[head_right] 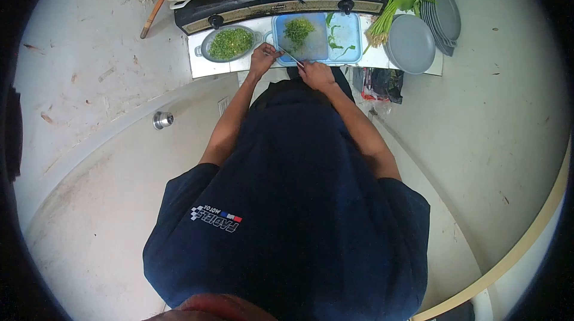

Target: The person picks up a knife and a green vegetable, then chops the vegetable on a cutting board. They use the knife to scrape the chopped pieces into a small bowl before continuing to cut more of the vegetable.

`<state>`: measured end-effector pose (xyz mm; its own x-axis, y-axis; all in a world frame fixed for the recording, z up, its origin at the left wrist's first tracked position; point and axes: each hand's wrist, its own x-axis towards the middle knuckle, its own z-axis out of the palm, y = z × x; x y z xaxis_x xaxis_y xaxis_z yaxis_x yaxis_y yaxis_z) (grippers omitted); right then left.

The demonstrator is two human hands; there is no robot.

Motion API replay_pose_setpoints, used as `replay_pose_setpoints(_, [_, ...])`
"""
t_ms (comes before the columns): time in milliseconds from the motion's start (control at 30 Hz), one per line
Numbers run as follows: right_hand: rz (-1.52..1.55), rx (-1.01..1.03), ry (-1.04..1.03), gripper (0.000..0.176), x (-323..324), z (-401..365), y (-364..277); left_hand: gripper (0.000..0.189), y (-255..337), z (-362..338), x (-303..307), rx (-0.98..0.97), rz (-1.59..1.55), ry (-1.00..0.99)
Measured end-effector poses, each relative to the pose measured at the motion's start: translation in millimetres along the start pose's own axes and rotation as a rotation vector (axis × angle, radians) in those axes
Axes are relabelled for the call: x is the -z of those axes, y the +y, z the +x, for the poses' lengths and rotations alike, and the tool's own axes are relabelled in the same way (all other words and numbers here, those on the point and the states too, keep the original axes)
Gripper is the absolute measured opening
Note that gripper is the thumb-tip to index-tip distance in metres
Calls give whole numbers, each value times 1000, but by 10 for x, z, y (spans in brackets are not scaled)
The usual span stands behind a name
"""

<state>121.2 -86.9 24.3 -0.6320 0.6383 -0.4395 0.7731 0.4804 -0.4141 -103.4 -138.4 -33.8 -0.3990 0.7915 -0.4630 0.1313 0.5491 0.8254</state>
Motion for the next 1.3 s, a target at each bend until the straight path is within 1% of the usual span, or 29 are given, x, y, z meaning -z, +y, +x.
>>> replay_pose_setpoints(300, [-14,5,45,38,-43,-71,89,34,46,-39,6,4,-2,1])
replay_pose_setpoints(733, [-60,-1,23,39,-85,-115,131,32,-59,6,-27,-7,-28,16])
replay_pose_setpoints(933, [-10,10,32,36,-72,13,22,33,-40,-14,-24,-9,-28,12])
replay_pose_setpoints(1033, [-14,21,29,38,-50,-75,64,34,-27,-20,-26,12,-21,18])
replay_pose_setpoints(1100, [-13,-36,18,40,-45,-164,131,34,-38,-17,-30,8,-23,25])
replay_pose_setpoints(1233, [15,-53,33,41,-104,-204,232,34,-97,-4,-55,-2,-45,26])
replay_pose_setpoints(1300, [7,-34,-13,41,-105,-184,247,34,-91,-17,-50,-18,-16,24])
